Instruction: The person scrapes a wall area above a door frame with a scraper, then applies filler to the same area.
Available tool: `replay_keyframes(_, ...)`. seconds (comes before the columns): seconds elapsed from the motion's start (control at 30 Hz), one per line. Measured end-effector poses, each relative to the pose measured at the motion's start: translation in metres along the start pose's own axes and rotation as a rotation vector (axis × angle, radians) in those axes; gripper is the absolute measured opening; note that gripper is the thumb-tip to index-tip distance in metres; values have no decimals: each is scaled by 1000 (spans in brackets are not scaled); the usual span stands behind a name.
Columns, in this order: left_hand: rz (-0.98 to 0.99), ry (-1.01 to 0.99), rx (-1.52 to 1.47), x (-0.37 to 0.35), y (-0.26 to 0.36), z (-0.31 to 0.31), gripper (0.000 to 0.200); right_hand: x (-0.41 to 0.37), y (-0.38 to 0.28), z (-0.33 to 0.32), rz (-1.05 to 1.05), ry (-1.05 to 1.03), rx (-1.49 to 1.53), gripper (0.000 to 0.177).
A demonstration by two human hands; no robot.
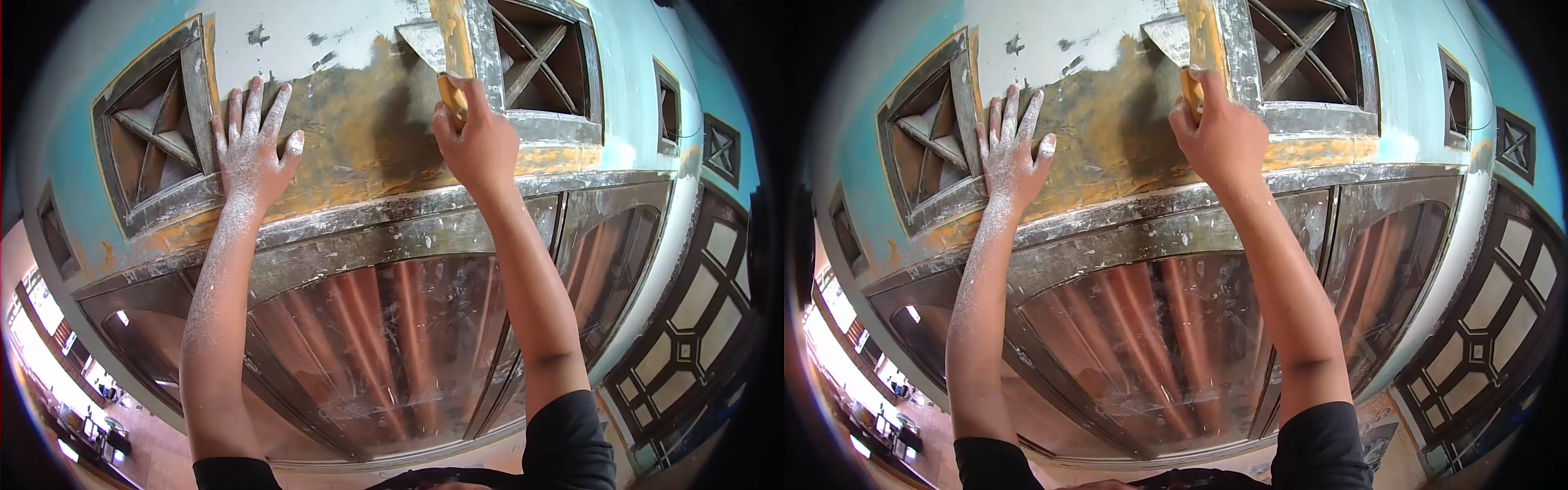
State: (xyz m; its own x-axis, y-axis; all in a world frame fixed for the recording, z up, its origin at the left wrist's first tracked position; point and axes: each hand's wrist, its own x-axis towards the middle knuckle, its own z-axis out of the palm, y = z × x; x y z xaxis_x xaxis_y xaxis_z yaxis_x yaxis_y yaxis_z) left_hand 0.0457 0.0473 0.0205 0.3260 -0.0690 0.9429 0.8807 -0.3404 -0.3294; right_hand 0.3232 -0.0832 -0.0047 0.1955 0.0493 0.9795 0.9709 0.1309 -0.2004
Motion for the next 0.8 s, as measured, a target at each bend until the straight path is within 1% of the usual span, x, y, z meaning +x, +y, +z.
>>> replay_keyframes(0.1, -12, -3, 13, -5, 1, 1, 69, -21, 8, -3, 17, -53, 25, 40)
replay_keyframes(0.13, -20, -20, 20, -6, 2, -2, 69, -22, 10, -2, 5, -39, 27, 40)
replay_keyframes(0.27, -15, -27, 26, -10, 1, -1, 71, -1, 8, -5, 13, -50, 12, 41)
replay_keyframes(0.37, -23, -19, 30, -11, 2, -1, 71, -3, 8, -9, -13, -46, 18, 41)
replay_keyframes(0.43, -34, -25, 31, -15, 3, -1, 71, -18, 10, -13, 40, -124, 57, 39)
replay_keyframes(0.57, -54, -17, 10, -16, 2, 0, 70, -11, 19, -10, 12, -122, 91, 39)
replay_keyframes(0.63, -55, -13, 12, -16, 3, -1, 70, 1, 17, -9, -36, -78, 46, 42)
replay_keyframes(0.8, -76, -5, 9, -21, 3, 1, 70, -21, 29, -4, -46, -114, 57, 40)
